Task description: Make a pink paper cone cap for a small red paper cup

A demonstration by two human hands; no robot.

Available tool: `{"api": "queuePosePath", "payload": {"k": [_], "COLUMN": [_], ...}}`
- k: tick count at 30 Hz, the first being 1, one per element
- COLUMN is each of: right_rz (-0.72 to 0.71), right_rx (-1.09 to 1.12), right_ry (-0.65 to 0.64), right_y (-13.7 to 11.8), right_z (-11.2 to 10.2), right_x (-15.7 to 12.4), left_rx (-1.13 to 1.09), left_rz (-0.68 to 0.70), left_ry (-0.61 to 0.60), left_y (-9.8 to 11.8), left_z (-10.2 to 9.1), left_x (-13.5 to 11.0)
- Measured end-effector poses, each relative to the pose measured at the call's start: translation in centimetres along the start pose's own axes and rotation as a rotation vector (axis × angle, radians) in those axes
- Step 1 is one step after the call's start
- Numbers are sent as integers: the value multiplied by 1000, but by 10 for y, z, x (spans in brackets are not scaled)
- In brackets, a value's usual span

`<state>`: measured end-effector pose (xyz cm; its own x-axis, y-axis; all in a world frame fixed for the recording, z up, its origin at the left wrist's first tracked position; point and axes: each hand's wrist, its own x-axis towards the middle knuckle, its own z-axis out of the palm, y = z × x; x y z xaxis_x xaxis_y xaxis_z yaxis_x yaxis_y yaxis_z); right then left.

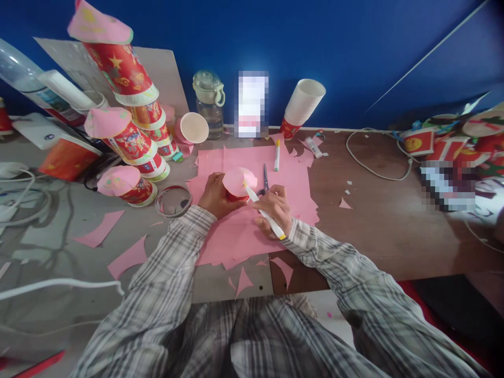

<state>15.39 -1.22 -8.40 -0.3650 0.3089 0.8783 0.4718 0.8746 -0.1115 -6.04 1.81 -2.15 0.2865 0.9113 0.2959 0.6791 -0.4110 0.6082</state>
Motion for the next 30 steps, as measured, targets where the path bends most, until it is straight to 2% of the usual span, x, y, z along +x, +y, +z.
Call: {"api": "queuePosePath", "payload": {"k": [4,8,16,22,27,30], "right_rz": [-1,15,-3,12,-12,-30], "right_rx": [12,-19,103,-2,75,91], "right_ry": [52,14,59,14,90,90], "right_y": [-2,-2,0,0,-5,-7], "right_z": [0,2,0,1,0,-1], "right_x": [6,5,9,4,22,31], "left_rx": [-3,-6,5,1,-4,8], "left_rz": [4,8,4,-9,-12,9], "left_ry": [13,5,-8,-13,-1,-3], "left_y": [-1,-1,0,1,1,1], "left_z": [0,1,0,0,0,0], "left_x": [0,0,0,0,0,1]}}
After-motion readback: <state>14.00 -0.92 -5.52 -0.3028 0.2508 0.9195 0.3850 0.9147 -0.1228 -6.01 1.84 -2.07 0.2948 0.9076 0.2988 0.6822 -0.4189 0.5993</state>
